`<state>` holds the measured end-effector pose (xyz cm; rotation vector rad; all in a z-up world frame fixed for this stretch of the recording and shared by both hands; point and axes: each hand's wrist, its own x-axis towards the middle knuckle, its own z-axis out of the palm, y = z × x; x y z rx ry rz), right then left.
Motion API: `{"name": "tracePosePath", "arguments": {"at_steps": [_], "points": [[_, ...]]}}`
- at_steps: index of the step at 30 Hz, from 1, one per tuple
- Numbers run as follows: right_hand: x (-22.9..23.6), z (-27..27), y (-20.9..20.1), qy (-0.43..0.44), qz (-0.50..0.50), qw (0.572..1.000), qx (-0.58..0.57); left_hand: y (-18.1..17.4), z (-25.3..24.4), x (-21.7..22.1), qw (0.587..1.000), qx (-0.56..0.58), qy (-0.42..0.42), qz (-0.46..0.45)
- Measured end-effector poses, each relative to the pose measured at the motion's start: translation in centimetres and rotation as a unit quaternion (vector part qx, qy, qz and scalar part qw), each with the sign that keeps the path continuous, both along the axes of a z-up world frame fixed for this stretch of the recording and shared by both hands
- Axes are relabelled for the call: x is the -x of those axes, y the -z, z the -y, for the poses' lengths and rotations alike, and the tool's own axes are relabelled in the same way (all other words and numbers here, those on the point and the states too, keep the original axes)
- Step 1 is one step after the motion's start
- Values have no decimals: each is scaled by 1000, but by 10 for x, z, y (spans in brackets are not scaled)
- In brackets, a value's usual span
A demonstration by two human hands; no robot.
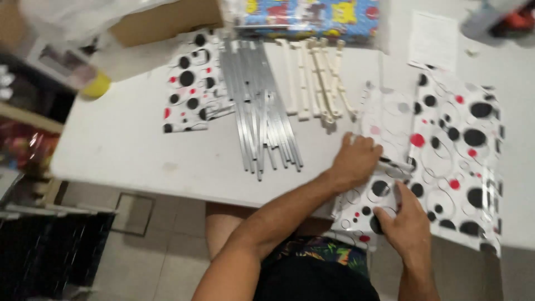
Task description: Assembling a modular storage rack using metal poles, plastic connectors, and fabric panels.
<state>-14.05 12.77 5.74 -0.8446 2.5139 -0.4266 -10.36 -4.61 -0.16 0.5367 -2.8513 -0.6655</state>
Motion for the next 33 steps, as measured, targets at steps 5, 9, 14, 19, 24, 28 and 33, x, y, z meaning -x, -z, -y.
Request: {"name": "tracePosePath", "arguments": {"at_steps": [5, 9, 14, 19, 24, 28, 33], "points": [[-16, -7, 18, 39, -135, 984, 112, -28, 0, -49, 996, 53, 27, -62], [-48, -2, -19, -3, -132, 954, 268, -46, -1, -128, 985, -10, 85, -147], [-34, 14, 24, -147, 44, 962, 225, -78, 40, -249, 915, -298, -53, -267], [-39, 38, 55, -112, 50, 978, 167, -71, 153, -370, 917, -75, -276, -280], [-33, 27, 117, -138, -148, 963, 178, -43, 253, -449, 835, -131, -529, -78], [-39, 30, 129, -148, -213, 949, 176, 3, 316, -457, 826, -90, -548, -98], [-52, 43, 106, -42, -116, 990, 64, 23, 367, -390, 901, 117, -416, -35]]}}
